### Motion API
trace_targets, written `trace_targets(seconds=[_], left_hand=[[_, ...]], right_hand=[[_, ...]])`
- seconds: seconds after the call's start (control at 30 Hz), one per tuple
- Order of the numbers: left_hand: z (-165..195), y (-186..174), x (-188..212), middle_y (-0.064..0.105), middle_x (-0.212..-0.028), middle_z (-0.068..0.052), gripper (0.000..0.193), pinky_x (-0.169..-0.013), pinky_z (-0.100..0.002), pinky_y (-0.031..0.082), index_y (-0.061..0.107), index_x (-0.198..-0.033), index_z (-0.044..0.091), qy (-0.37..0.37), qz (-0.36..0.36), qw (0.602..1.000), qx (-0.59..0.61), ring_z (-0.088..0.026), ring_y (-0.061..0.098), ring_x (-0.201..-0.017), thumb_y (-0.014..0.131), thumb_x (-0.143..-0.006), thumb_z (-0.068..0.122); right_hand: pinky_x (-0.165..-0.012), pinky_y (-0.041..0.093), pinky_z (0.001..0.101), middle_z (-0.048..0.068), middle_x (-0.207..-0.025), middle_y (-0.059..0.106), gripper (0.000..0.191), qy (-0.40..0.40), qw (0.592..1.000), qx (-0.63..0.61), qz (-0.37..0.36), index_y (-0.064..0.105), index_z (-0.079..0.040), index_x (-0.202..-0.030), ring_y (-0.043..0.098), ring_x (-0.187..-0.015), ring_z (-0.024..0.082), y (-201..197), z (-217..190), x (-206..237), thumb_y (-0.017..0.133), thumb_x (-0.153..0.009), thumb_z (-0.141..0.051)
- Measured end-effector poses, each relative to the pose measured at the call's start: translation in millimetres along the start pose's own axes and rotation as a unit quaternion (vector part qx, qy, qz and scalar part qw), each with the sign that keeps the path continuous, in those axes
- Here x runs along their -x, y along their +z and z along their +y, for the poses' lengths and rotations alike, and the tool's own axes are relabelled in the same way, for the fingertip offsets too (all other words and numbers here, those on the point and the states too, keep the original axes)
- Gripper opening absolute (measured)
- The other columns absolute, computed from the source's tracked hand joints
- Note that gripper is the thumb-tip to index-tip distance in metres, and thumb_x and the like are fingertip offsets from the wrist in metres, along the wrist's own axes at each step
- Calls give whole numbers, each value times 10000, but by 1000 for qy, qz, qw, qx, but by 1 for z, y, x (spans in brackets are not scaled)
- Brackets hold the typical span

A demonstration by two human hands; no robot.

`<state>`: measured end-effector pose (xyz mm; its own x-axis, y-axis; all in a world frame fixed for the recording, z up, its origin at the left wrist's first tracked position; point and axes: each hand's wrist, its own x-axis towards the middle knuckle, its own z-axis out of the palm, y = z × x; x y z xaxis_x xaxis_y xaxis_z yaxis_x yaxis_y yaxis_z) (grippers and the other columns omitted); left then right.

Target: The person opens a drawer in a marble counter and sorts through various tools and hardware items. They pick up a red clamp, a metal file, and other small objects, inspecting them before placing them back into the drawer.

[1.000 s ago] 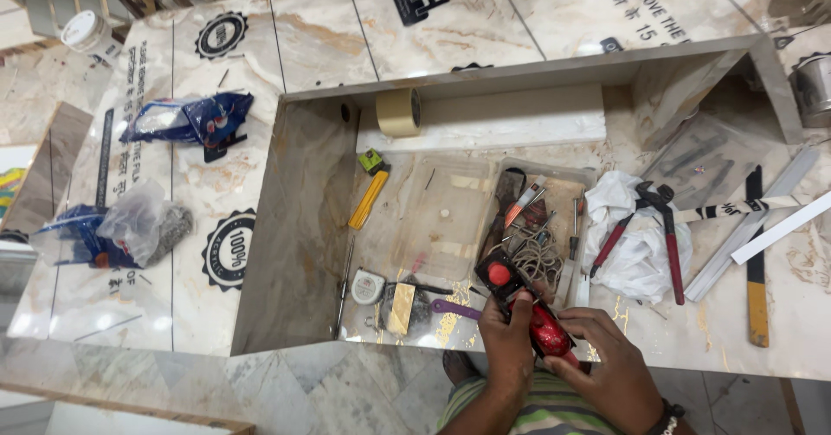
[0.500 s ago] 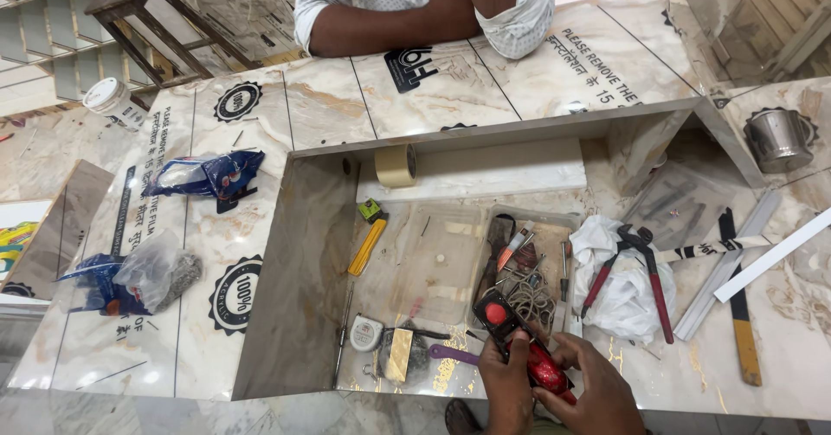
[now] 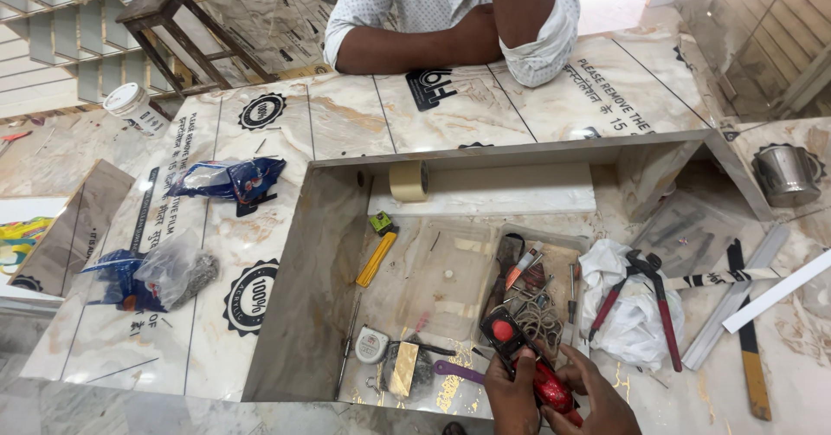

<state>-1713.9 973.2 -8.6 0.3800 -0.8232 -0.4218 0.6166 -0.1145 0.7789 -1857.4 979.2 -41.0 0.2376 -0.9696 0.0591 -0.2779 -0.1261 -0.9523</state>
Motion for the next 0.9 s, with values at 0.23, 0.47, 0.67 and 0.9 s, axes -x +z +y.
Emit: trace_targets(seconds=[0.23,0.47,0.67,0.9], left_hand=[[4,1,-1,778,-937,-160,151,-727,-335,622,678,-1049,-75,-12,4,999,39,-210,745,-796,623,-917,-29],[14,2,3,786,-948,-136,150,-731,-315,615,692,-1049,-53,-10,4,1000,10,-186,739,-807,626,-920,-14],[16,2,5,764,-891,-118,125,-684,-288,588,711,-1008,-49,14,-17,998,58,-162,705,-739,651,-920,16],[24,0,7,718,-801,-51,96,-580,-253,495,703,-1003,-8,22,-11,1000,7,-95,602,-621,662,-949,61]], right_hand=[[-795,576,353,165,-875,716,1144,104,994,25,-3,397,-111,-1574,709,-776,210,4,12,-1,1016,-614,-168],[-779,585,306,58,-1022,752,1118,105,994,37,-6,390,-130,-1535,754,-779,148,4,1,0,984,-588,-177],[-871,557,337,96,-960,717,1091,130,989,66,-19,439,-141,-1534,740,-883,177,0,-20,-5,1000,-603,-232],[-917,530,359,61,-1047,720,932,58,992,108,1,503,-117,-1428,717,-988,165,0,-45,-4,919,-598,-201]])
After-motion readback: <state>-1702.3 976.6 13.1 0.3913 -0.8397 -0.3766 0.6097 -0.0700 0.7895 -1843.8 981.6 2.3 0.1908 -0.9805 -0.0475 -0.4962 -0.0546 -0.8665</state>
